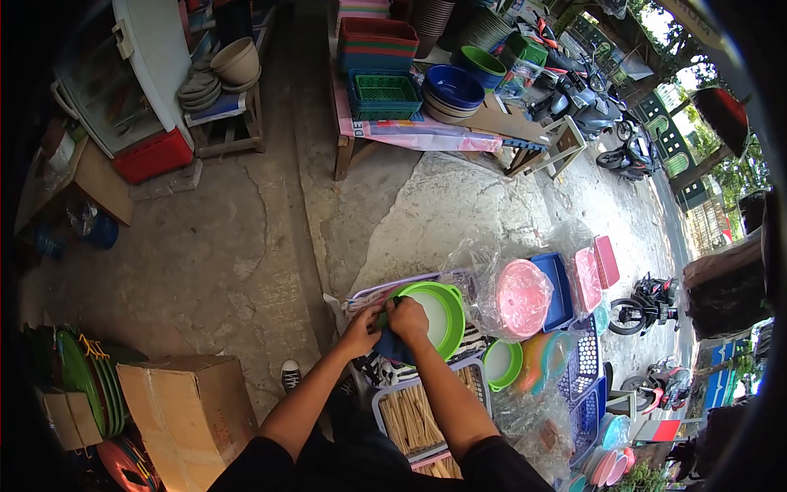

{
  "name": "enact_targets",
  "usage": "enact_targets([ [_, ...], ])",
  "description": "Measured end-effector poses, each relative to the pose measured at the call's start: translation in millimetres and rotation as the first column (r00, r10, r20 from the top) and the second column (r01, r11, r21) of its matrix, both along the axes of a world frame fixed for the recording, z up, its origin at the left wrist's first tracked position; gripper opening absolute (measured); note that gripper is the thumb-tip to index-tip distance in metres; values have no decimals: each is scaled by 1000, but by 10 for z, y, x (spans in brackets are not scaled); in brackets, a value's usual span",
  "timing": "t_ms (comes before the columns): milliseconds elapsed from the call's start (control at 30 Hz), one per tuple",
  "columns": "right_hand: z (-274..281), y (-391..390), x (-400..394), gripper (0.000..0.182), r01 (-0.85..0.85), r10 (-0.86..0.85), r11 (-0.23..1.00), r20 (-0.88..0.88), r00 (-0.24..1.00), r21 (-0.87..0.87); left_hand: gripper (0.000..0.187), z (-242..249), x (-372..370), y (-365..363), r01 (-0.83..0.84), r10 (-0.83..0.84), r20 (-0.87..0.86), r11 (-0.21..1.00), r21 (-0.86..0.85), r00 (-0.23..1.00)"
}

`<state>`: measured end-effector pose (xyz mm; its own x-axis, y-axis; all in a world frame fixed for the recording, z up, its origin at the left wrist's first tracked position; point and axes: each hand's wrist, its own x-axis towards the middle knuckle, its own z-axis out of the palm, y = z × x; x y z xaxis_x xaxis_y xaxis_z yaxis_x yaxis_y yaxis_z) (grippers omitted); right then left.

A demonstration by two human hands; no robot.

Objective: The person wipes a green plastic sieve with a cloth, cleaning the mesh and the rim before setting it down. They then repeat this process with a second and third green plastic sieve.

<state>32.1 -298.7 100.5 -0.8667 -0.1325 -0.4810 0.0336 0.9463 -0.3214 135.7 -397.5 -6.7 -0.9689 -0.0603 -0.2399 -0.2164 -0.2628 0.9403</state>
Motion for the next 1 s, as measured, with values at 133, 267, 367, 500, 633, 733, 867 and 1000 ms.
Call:
enact_targets([
  [133,20,-34,-18,51,-22,20,999,23,1000,48,65,-111,-13,56,-34,31,-44,998,-55,999],
  [267,122,-155,17,49,-23,24,999,-29,999,34,75,46,-61,-94,7,-53,-102,913,-408,993],
  [367,471,-366,70,47,-40,44,998,-94,995,43,93,-212,-130,-147,-62,-92,-280,867,-495,956],
  [500,835,-463,106,41,-108,127,985,-142,982,134,76,382,-56,-153,-21,-137,-219,804,-594,966],
  [633,1275,-345,472,36,-318,340,939,-208,917,129,57,8,67,-235,-180,194,-146,978,105,970],
  [733,1477,-352,834,26,-525,524,848,-254,813,70,60,1167,502,-773,-288,220,217,884,369,951],
  [867,1233,-459,1374,28,-827,795,558,-327,510,66,75,1549,1117,-858,-309,352,230,929,-201,907],
  [1000,1344,-707,1779,39,-945,876,300,-354,328,-132,61,1310,1909,-956,-526,623,112,731,-434,774],
])
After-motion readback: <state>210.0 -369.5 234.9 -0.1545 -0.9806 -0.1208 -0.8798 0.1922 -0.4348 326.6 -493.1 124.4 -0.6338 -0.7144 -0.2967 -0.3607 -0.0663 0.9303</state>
